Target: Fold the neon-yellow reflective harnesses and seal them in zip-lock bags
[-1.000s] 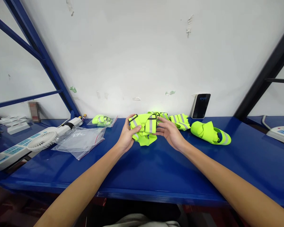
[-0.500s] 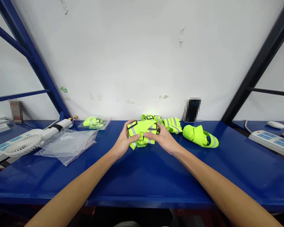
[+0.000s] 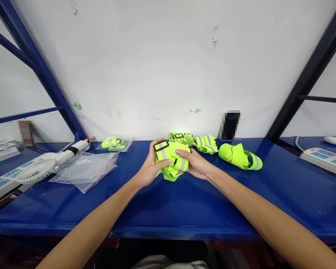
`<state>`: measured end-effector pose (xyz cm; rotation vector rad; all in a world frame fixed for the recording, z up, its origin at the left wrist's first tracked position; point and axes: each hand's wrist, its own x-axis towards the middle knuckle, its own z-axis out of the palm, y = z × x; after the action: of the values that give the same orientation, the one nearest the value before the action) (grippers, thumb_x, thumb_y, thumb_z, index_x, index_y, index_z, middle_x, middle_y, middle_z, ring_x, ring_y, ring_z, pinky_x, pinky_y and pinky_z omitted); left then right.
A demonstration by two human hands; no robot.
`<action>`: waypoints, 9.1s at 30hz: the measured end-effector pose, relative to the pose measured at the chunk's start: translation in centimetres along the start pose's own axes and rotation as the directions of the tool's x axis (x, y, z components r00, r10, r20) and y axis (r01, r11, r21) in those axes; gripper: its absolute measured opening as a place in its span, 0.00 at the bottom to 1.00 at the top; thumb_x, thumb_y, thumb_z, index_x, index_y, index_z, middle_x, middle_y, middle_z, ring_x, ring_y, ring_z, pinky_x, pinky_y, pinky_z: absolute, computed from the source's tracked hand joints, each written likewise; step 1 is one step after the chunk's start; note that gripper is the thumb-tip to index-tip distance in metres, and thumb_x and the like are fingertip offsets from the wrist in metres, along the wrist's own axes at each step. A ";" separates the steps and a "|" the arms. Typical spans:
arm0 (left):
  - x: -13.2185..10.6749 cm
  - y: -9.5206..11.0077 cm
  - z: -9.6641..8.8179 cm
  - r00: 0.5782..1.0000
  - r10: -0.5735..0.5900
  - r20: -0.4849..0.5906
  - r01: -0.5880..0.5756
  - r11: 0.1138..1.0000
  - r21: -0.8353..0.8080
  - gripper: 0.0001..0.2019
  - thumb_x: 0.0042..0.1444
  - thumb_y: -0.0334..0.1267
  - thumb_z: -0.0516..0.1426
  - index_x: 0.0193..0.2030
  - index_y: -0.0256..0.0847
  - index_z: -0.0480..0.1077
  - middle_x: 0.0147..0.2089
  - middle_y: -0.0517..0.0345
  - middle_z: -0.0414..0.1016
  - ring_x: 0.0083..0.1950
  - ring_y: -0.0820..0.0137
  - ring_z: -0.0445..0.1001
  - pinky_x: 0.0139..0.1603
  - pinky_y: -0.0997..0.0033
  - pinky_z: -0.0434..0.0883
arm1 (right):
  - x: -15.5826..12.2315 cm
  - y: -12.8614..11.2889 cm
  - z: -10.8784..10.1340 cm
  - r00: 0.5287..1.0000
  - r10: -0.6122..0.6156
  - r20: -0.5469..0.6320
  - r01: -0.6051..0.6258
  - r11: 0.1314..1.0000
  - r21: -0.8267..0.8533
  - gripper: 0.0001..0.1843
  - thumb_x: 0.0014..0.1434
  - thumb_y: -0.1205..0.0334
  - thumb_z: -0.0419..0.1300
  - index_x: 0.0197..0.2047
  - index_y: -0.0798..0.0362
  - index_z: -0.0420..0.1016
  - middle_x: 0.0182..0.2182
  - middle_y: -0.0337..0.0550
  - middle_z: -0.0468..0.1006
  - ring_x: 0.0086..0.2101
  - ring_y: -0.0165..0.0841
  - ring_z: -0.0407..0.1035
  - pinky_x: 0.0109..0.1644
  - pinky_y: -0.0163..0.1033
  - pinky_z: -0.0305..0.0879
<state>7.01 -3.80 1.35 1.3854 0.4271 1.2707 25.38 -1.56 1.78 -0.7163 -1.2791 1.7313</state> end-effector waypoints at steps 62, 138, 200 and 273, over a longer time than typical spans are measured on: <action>1.3 -0.9 -1.8 0.879 0.148 -0.453 -0.051 0.975 0.218 0.21 0.51 0.42 0.65 0.51 0.40 0.68 0.49 0.50 0.75 0.49 0.66 0.76 0.47 0.71 0.72 | 0.2 -1.8 0.3 0.937 -0.211 -0.279 0.273 0.940 0.203 0.15 0.58 0.63 0.63 0.49 0.52 0.77 0.45 0.45 0.83 0.49 0.47 0.76 0.47 0.50 0.78; 1.4 0.1 -3.0 0.958 -0.208 -0.196 0.206 0.978 -0.030 0.15 0.40 0.33 0.57 0.35 0.37 0.81 0.38 0.51 0.82 0.42 0.62 0.77 0.47 0.66 0.70 | -0.4 1.0 1.3 0.996 -0.085 0.032 0.086 0.996 -0.031 0.22 0.43 0.63 0.75 0.43 0.56 0.80 0.37 0.48 0.84 0.34 0.40 0.80 0.38 0.42 0.76; 0.9 -2.4 1.0 0.851 -0.420 -0.314 0.370 0.905 -0.208 0.10 0.54 0.24 0.53 0.43 0.32 0.67 0.37 0.48 0.79 0.34 0.65 0.81 0.42 0.65 0.77 | 1.9 1.6 -2.7 0.522 -0.761 0.386 0.561 -0.035 -0.827 0.19 0.61 0.63 0.61 0.56 0.49 0.70 0.56 0.50 0.75 0.54 0.43 0.72 0.57 0.51 0.69; 0.7 -2.2 -2.6 0.967 0.143 -0.213 0.007 0.815 0.579 0.17 0.59 0.46 0.58 0.51 0.41 0.70 0.47 0.53 0.77 0.46 0.65 0.75 0.49 0.70 0.69 | 0.7 2.0 0.5 0.965 -0.262 0.009 0.237 0.858 -0.456 0.46 0.46 0.54 0.72 0.66 0.49 0.61 0.44 0.48 0.79 0.30 0.39 0.77 0.30 0.44 0.78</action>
<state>6.00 -1.33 -0.88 1.7602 1.0124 1.4477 24.01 -1.44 0.03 -0.8095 -1.6845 1.2021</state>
